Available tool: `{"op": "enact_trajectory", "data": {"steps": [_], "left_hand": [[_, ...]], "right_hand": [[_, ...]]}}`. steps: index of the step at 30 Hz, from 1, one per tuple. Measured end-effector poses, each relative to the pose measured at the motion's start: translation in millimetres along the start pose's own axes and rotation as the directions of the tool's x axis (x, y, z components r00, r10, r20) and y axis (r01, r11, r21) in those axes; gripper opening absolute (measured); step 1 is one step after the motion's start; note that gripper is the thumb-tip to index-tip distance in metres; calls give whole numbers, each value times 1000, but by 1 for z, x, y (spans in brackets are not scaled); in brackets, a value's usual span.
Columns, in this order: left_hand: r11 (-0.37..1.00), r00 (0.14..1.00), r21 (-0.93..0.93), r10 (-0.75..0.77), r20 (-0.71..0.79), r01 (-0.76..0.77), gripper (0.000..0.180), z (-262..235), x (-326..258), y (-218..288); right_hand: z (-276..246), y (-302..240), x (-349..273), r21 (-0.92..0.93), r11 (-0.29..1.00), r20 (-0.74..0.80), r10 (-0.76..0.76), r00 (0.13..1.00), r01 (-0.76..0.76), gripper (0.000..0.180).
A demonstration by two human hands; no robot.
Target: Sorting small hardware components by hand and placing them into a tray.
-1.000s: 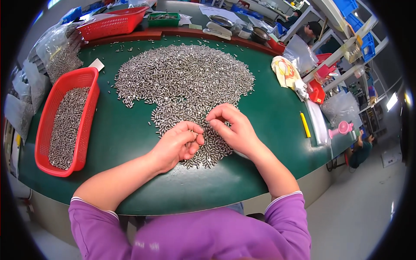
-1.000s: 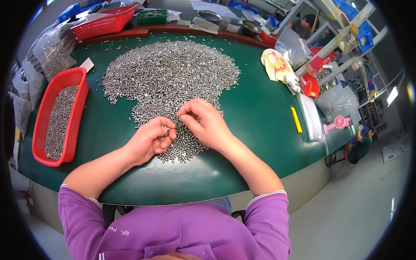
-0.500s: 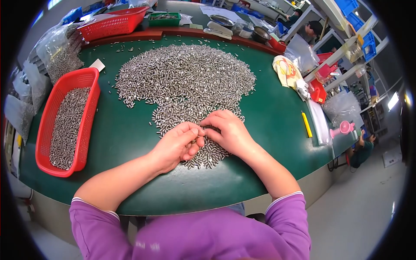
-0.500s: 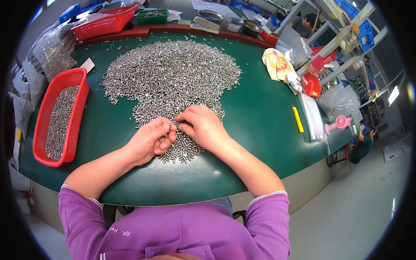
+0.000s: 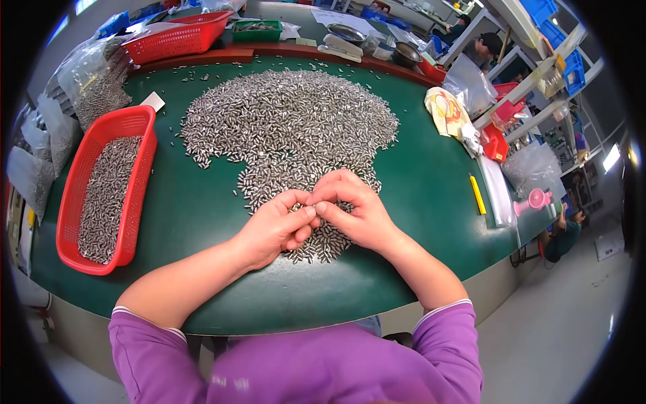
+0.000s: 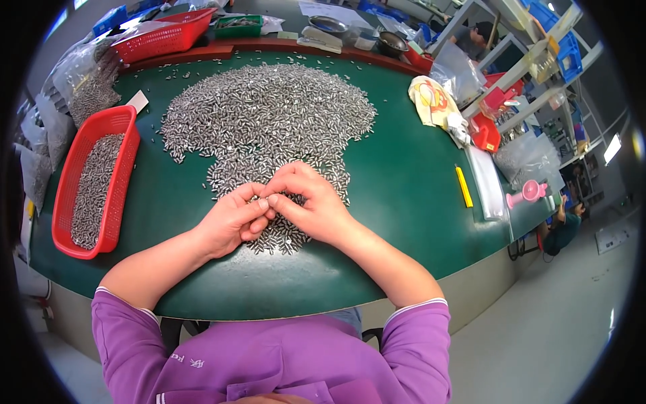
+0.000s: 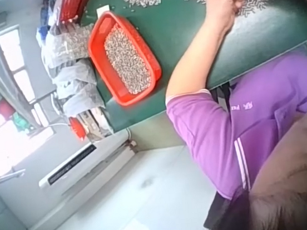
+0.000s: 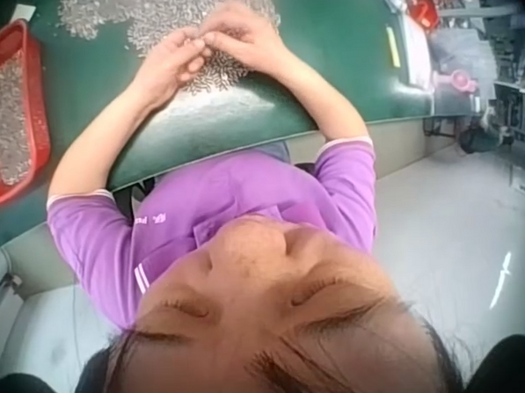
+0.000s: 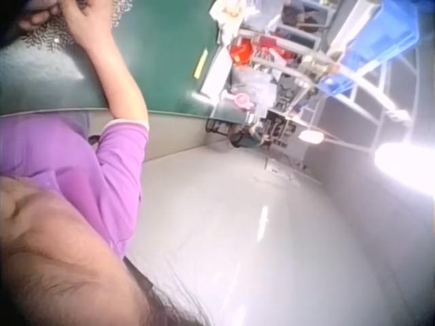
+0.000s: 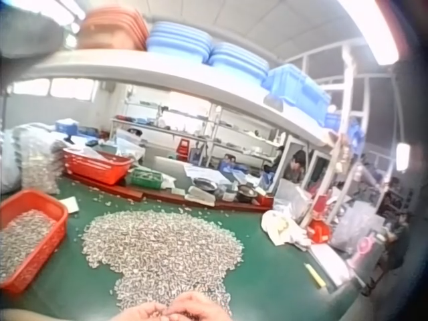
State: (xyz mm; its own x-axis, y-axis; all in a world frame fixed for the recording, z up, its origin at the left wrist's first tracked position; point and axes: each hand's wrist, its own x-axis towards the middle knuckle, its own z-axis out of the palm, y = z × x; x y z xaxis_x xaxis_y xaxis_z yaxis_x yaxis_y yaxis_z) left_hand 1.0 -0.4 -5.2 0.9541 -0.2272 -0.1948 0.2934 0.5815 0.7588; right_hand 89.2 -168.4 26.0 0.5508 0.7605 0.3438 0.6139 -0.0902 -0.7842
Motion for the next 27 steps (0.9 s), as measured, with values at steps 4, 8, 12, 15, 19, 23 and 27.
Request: {"op": "enact_trajectory", "data": {"steps": [4, 8, 12, 15, 19, 23, 27], "left_hand": [[1000, 1000, -6, 3, -15, -3, 15, 1, 0, 1], [999, 999, -52, -5, -36, 3, 12, 0, 1, 3], [999, 999, -42, -16, -37, 15, 12, 2, 0, 4], [1000, 999, -20, -24, -30, 24, 13, 3, 0, 4], [999, 999, -23, -35, -12, 35, 14, 2, 0, 5], [999, 1000, -36, -16, -24, 15, 15, 2, -1, 5], [1000, 1000, -9, -22, -3, 22, 17, 1, 0, 4]], "right_hand": [[0, 4, -1, 15, 1000, 13, 1, 1000, -1, 14], [-1, 9, 2, -459, 886, -14, -81, 997, 65, 25], [-1, 24, 1, -506, 857, 76, -64, 995, 94, 18], [2, 25, 2, -535, 838, 71, -80, 994, 106, 11], [2, 22, 2, -579, 801, 74, -134, 988, 152, 9], [-4, 10, 5, -445, 891, -76, -138, 987, 90, 10], [-3, 1, 2, -299, 945, -25, -148, 989, 134, 10]]}}
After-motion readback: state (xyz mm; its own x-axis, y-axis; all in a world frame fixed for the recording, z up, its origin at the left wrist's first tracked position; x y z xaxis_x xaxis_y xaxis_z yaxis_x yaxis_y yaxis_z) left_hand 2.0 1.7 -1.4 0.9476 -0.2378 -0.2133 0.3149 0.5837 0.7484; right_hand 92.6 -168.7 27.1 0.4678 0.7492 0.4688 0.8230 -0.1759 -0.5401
